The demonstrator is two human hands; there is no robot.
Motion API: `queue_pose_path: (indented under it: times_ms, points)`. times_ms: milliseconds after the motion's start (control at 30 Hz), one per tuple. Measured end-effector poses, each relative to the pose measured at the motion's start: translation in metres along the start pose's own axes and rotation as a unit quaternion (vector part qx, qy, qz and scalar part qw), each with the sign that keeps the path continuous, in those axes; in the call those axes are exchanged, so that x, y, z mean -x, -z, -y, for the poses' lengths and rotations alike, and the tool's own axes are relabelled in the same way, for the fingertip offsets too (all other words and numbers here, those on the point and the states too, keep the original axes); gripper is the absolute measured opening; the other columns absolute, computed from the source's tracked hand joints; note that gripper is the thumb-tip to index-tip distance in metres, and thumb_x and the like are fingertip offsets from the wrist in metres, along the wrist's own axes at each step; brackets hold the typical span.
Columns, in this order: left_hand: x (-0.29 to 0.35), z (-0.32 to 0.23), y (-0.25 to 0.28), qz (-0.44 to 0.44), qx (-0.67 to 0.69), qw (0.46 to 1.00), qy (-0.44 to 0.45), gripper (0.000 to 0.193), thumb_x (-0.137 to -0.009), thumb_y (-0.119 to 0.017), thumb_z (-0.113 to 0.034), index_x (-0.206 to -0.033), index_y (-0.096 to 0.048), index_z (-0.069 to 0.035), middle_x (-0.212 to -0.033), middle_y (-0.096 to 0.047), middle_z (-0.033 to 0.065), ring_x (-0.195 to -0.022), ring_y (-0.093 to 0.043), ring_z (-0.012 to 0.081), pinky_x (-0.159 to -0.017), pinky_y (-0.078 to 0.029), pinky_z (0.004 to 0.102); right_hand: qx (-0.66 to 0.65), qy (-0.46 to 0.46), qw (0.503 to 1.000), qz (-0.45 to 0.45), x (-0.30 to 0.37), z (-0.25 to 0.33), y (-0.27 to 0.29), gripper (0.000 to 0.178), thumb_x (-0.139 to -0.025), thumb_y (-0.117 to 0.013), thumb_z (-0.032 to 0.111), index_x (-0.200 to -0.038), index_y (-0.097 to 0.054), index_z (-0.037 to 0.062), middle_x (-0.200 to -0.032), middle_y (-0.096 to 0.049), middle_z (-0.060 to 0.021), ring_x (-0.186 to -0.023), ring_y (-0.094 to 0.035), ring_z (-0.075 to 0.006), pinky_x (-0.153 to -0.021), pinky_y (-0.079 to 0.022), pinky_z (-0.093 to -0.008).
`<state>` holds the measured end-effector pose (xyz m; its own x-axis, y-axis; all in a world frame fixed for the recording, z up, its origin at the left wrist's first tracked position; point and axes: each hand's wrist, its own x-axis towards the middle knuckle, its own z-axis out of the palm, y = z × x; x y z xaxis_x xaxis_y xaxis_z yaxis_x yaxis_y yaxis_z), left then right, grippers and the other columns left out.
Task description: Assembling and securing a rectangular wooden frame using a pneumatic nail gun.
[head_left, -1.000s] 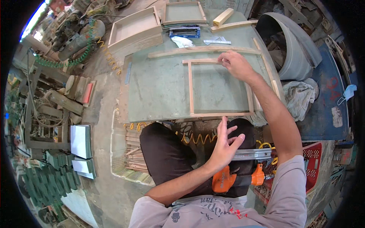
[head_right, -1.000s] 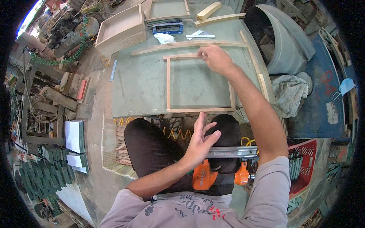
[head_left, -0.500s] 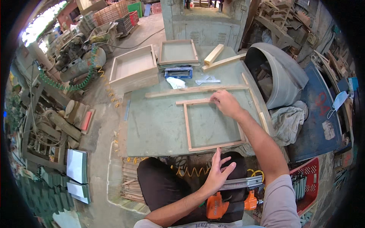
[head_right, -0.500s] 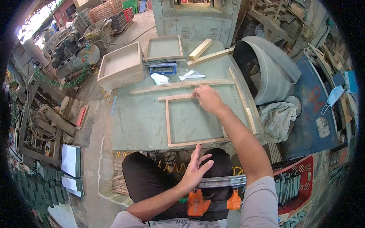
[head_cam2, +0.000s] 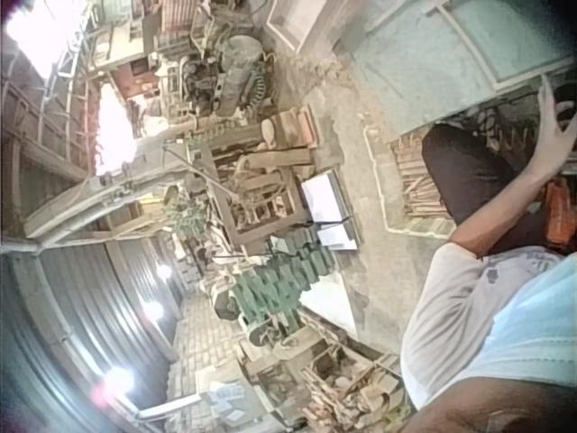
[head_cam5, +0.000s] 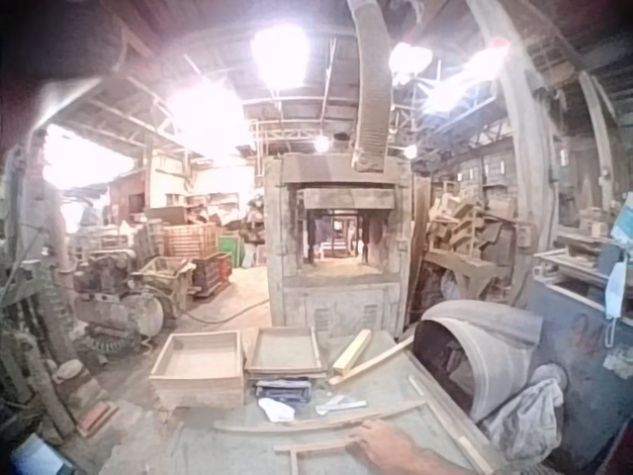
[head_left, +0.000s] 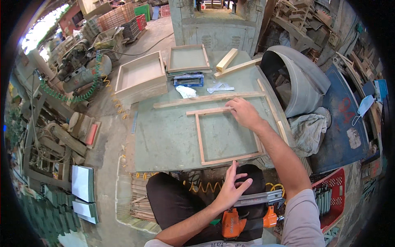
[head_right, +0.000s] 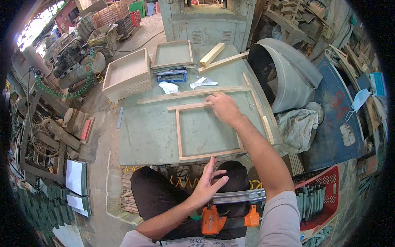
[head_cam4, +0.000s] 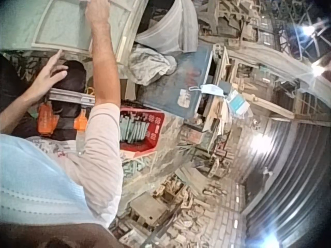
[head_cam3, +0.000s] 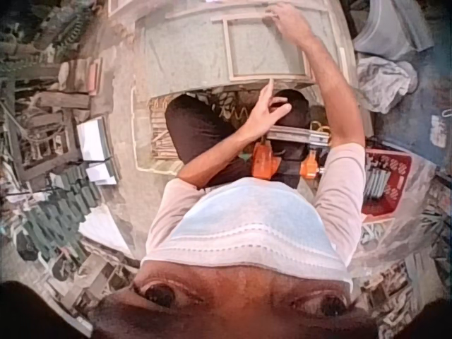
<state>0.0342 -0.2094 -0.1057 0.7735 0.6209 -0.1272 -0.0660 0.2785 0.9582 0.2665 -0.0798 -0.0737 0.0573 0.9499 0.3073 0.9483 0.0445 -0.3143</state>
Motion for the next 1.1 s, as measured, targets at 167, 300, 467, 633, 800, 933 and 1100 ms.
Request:
queue_pose_path:
  times_ms: [167,300,467,633,800,933,1100]
  points:
    - [0.008,0.009,0.038,-0.024,-0.057,0.997,-0.052,0.053,-0.089,-0.064,-0.007,-0.137,-0.044,-0.004,-0.123,-0.054,0.0094,-0.102,-0.058,0.0141,-0.084,-0.049,0.0273,-0.044,0.022,0.999,-0.021,0.048,0.015,0.028,0.03,-0.08,-0.062,0.005,-0.109,-0.062,0.0091,-0.102,-0.061,-0.014,-0.099,-0.059,-0.0335,-0.088,-0.047,-0.0427]
    - [0.015,-0.032,0.071,-0.168,-0.33,0.909,-0.191,0.026,-0.08,-0.069,-0.002,-0.106,-0.065,-0.001,-0.094,-0.065,0.0089,-0.089,-0.062,0.0188,-0.081,-0.049,0.0316,-0.074,0.021,0.997,-0.018,0.08,0.02,0.071,0.027,-0.082,-0.062,0.007,-0.108,-0.062,0.0061,-0.099,-0.061,-0.0154,-0.096,-0.058,-0.0351,-0.086,-0.047,-0.0415]
    - [0.011,-0.034,0.1,-0.231,-0.52,0.795,-0.212,0.029,-0.077,-0.073,-0.007,-0.105,-0.066,-0.006,-0.1,-0.064,0.0078,-0.097,-0.056,0.026,-0.089,-0.041,0.0376,-0.078,-0.029,0.997,0.011,0.133,0.016,0.089,0.025,-0.083,-0.062,0.008,-0.108,-0.061,0.0046,-0.097,-0.06,-0.0149,-0.095,-0.058,-0.034,-0.083,-0.048,-0.0394]
    - [0.008,-0.023,0.1,-0.216,-0.554,0.778,-0.202,0.032,-0.08,-0.071,-0.01,-0.111,-0.065,-0.008,-0.104,-0.063,0.0064,-0.101,-0.055,0.0233,-0.09,-0.038,0.0359,-0.078,-0.044,0.996,0.015,0.169,0.019,0.074,0.026,-0.082,-0.066,0.009,-0.106,-0.061,0.0036,-0.097,-0.061,-0.0134,-0.094,-0.059,-0.0324,-0.082,-0.049,-0.0385]
    - [0.007,-0.023,0.102,-0.224,-0.55,0.772,-0.227,0.025,-0.082,-0.069,-0.008,-0.107,-0.067,-0.008,-0.098,-0.065,0.0061,-0.096,-0.057,0.0231,-0.09,-0.038,0.0347,-0.056,-0.011,0.998,-0.011,0.174,0.018,0.06,0.023,-0.081,-0.066,0.01,-0.102,-0.062,0.0019,-0.099,-0.062,-0.0121,-0.094,-0.06,-0.0306,-0.082,-0.049,-0.0385]
    - [0.001,-0.02,0.108,-0.232,-0.551,0.758,-0.261,0.019,-0.083,-0.067,-0.004,-0.102,-0.068,-0.007,-0.09,-0.065,0.0064,-0.089,-0.059,0.0232,-0.088,-0.039,0.0342,-0.02,0.013,0.999,-0.031,0.173,0.015,0.053,0.02,-0.08,-0.069,0.007,-0.099,-0.066,0.0022,-0.097,-0.065,-0.0116,-0.09,-0.062,-0.0291,-0.08,-0.051,-0.0367]
    - [-0.006,-0.022,0.112,-0.222,-0.563,0.736,-0.305,0.023,-0.079,-0.068,-0.003,-0.1,-0.069,-0.009,-0.091,-0.064,0.0027,-0.087,-0.058,0.0215,-0.083,-0.039,0.0341,0.012,0.025,0.998,-0.06,0.172,0.015,0.054,0.015,-0.079,-0.069,0.007,-0.093,-0.068,0.001,-0.092,-0.066,-0.011,-0.086,-0.063,-0.028,-0.077,-0.051,-0.0363]
